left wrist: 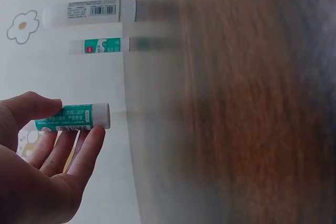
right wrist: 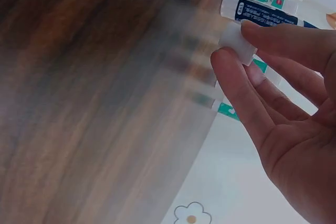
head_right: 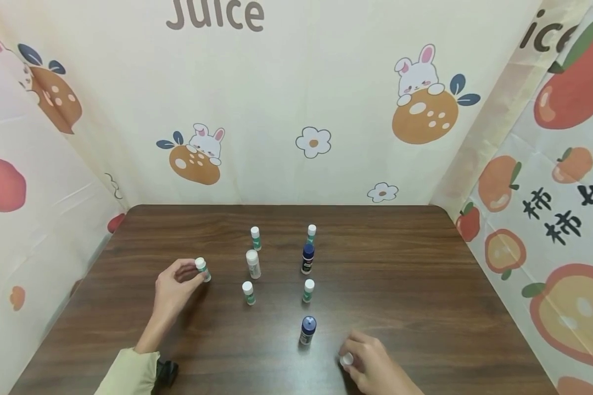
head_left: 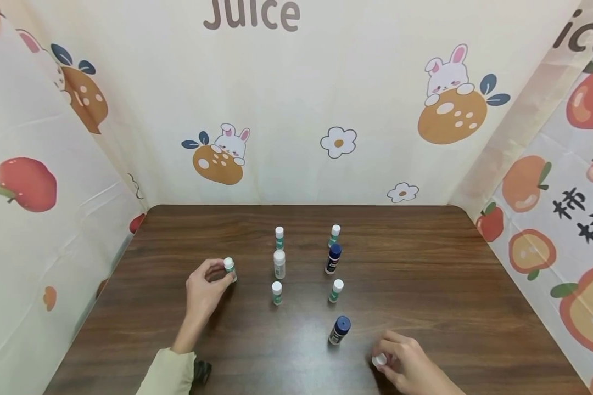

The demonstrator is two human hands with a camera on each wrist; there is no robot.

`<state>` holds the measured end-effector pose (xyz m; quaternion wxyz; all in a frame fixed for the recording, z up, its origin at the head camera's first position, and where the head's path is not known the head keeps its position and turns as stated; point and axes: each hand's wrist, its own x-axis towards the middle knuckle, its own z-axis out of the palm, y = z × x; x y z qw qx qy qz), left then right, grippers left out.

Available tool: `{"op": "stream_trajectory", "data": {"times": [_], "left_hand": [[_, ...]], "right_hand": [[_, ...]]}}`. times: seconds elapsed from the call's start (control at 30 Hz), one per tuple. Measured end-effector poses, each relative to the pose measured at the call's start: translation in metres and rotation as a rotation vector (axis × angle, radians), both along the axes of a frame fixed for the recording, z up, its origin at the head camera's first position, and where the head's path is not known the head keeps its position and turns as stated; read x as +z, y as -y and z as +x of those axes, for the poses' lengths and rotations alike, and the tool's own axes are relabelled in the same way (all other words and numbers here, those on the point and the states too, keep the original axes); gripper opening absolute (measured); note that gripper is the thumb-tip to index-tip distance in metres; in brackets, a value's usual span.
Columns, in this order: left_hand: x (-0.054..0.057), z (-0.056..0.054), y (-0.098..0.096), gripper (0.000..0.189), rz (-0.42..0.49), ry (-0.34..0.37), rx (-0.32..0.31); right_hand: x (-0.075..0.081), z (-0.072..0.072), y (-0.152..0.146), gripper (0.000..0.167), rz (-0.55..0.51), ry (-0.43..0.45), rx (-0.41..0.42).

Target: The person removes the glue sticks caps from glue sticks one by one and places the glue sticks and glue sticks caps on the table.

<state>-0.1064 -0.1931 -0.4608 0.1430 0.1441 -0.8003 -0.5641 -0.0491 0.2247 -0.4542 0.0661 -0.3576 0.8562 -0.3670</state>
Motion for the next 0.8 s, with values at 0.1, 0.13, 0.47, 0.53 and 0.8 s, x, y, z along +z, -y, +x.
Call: {"op": "stream_trajectory", "data": {"times": [0.1,0.13,0.47,0.53,0.8], "left_hand": [[-0.001,-0.004,0.001,0.026,-0.01,-0.012,0.008],[-0.002,-0.005,0.002,0.026,-0.016,-0.015,0.012],[-0.007,-0.018,0.01,0.028,-0.073,0.028,0.031],[-0.008,-0.02,0.011,0.028,-0.079,0.039,0.028],[-0.013,-0.026,0.012,0.027,-0.097,0.058,0.02]], "right_hand": [[-0.002,0.0,-0.004,0.022,0.027,0.076,0.003],[-0.004,0.0,-0.006,0.021,0.032,0.096,0.005],[-0.02,0.002,-0.017,0.032,-0.038,-0.068,0.031],[-0.022,0.002,-0.019,0.034,-0.052,-0.104,0.034],[-0.023,0.002,-0.026,0.031,-0.019,-0.07,0.032]]}}
